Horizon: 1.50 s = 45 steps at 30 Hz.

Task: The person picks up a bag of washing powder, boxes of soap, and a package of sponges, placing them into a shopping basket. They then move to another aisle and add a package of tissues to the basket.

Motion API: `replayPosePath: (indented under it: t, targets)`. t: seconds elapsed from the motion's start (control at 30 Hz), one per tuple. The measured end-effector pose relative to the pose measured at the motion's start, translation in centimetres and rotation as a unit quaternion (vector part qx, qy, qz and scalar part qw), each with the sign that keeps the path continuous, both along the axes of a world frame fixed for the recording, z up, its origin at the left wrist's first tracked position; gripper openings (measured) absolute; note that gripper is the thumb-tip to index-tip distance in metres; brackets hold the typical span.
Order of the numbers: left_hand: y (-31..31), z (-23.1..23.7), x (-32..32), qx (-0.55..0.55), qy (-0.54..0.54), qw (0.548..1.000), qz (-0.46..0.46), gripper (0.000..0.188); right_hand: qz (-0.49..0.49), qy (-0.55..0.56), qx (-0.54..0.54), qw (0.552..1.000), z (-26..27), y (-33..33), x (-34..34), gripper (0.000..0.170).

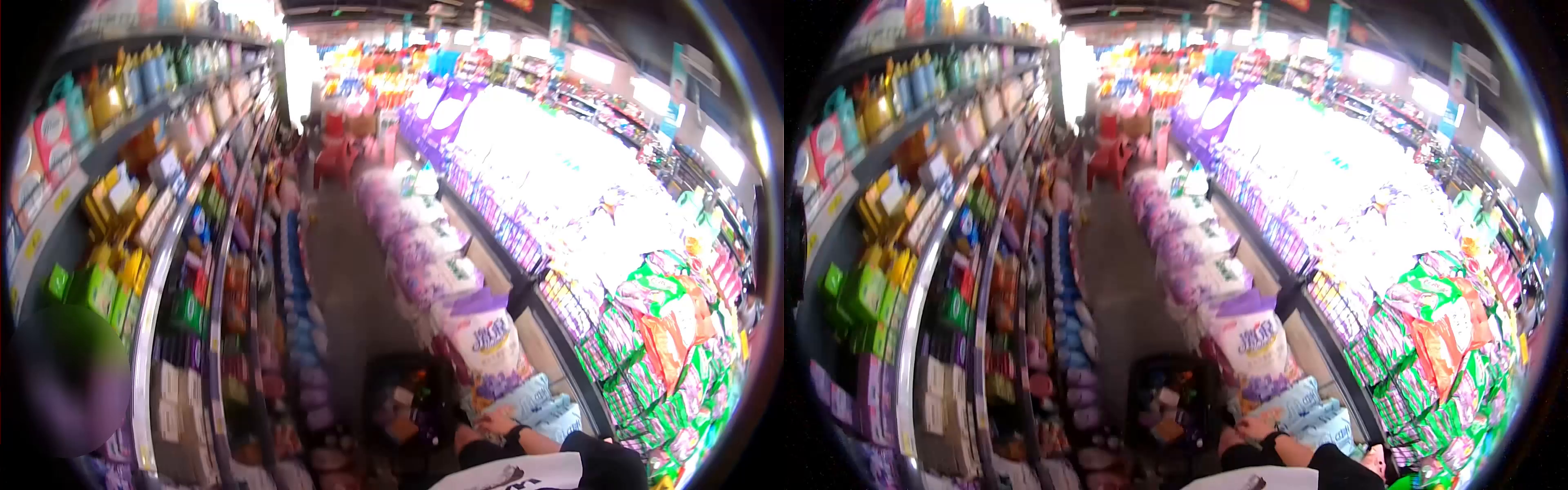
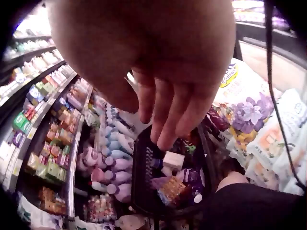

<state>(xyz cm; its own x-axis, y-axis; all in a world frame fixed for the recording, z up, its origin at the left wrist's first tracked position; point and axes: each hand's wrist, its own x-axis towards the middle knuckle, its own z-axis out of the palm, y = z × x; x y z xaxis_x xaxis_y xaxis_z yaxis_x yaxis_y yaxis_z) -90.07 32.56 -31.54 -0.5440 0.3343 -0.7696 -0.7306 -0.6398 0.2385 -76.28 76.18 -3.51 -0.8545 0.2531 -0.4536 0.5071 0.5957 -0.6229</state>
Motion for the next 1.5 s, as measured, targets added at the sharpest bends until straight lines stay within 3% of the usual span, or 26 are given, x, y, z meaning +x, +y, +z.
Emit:
replayPosePath:
  t: [0.03,0.1,0.23,0.3,0.33,0.37,0.4,0.43,0.5,0.53,0.57,0.6,0.7,0.8,0.87,0.93,1.0,1.07,1.1,1.23,1.33,1.37,1.4,1.43,1.47,1.5]
  targets:
    - [1.7,0.4,-1.0,0.004,0.004,1.0,-0.008,0.023,-0.098,-0.026,-0.091,0.991,-1.7,0.8,0.5,0.029]
    - [3.9,0.5,-3.0,0.007,0.019,1.0,-0.022,0.022,-0.124,-0.019,-0.139,0.982,-3.9,2.3,1.1,0.029]
    - [7.4,-1.3,-7.1,0.03,0.09,0.995,-0.031,0.019,-0.013,-0.048,-0.092,0.995,-2.3,4.9,-0.7,0.034]
    - [9.5,-0.4,-8.5,0.027,0.123,0.992,-0.015,0.014,-0.054,-0.071,-0.206,0.975,-5.0,6.9,-1.6,0.036]
    - [10.7,1.7,-7.7,0.009,0.115,0.993,0.007,0.011,-0.03,-0.101,-0.189,0.976,-3.6,7.6,-2.8,0.036]
    - [14.0,12.2,-6.6,-0.01,0.108,0.994,0.027,0.01,0.042,-0.077,-0.103,0.991,-7.8,9.5,-3.3,0.032]
    - [12.0,3.5,-8.5,-0.006,0.063,0.997,0.037,0.011,-0.001,-0.064,-0.161,0.985,-8.3,10.5,-3.6,0.031]
    - [12.4,3.4,-7.9,-0.012,0.064,0.997,0.041,0.011,-0.044,-0.048,-0.217,0.974,-8.5,11.4,-4.3,0.029]
    - [14.3,4.0,-7.6,0.092,0.037,0.974,0.204,0.011,-0.088,-0.021,-0.231,0.969,-7.2,12.4,-5.5,0.027]
    - [14.3,4.5,-7.5,0.09,0.041,0.973,0.209,0.011,-0.138,0.002,-0.242,0.961,-6.6,12.7,-5.8,0.026]
    - [13.8,5.4,-6.9,0.052,0.05,0.99,0.12,0.011,-0.133,0.001,-0.245,0.96,-7.0,13.2,-5.9,0.026]
    - [13.4,6.4,-6.2,0.013,0.058,0.998,0.03,0.011,-0.134,-0.002,-0.252,0.958,-7.6,13.6,-5.9,0.025]
    - [17.8,18.1,-4.0,-0.069,0.055,0.995,0.038,0.01,-0.093,-0.018,-0.214,0.972,-6.0,14.0,-6.2,0.025]
    - [12.6,6.1,-7.3,0.02,0.051,0.998,-0.016,0.011,-0.062,-0.037,-0.17,0.983,-4.1,13.5,-6.2,0.026]
    - [11.3,4.4,-7.6,0.042,0.091,0.993,-0.064,0.011,-0.071,-0.044,-0.17,0.982,-5.1,13.8,-6.3,0.026]
    - [11.2,4.2,-8.8,0.064,0.127,0.984,-0.11,0.012,-0.147,-0.034,-0.266,0.952,-8.4,13.9,-5.9,0.025]
    - [11.1,4.4,-9.3,0.187,0.244,0.927,-0.214,0.021,-0.118,-0.027,-0.245,0.962,-7.6,14.2,-5.9,0.025]
    - [11.9,5.3,-9.3,0.036,0.12,0.99,-0.063,0.023,-0.093,-0.02,-0.222,0.97,-7.9,14.5,-5.4,0.025]
    - [12.7,6.1,-9.4,-0.02,0.088,0.996,-0.024,0.024,-0.107,-0.011,-0.255,0.961,-9.0,14.9,-5.5,0.024]
    - [16.9,11.0,-10.4,-0.075,0.059,0.995,0.014,0.027,-0.174,0.06,-0.335,0.924,-11.9,15.7,-5.4,0.023]
    - [18.0,10.9,-11.6,-0.12,0.055,0.991,-0.008,0.024,-0.18,0.053,-0.291,0.938,-8.8,16.1,-5.6,0.022]
    - [17.9,9.7,-12.5,0.176,0.104,0.974,-0.093,0.023,-0.178,0.053,-0.29,0.939,-9.3,16.5,-5.9,0.022]
    - [17.9,10.2,-12.5,0.454,0.143,0.863,-0.168,0.022,-0.169,0.043,-0.279,0.944,-10.0,17.1,-6.3,0.02]
    - [17.9,10.4,-11.9,0.452,0.143,0.866,-0.162,0.022,-0.161,0.031,-0.269,0.949,-10.8,17.4,-6.4,0.018]
    - [20.1,15.4,-10.7,0.179,0.086,0.978,-0.068,0.02,-0.156,0.026,-0.271,0.95,-11.0,17.4,-6.6,0.018]
    - [21.1,18.2,-9.8,-0.111,0.016,0.993,0.033,0.021,-0.156,0.027,-0.279,0.947,-11.1,17.5,-7.0,0.019]
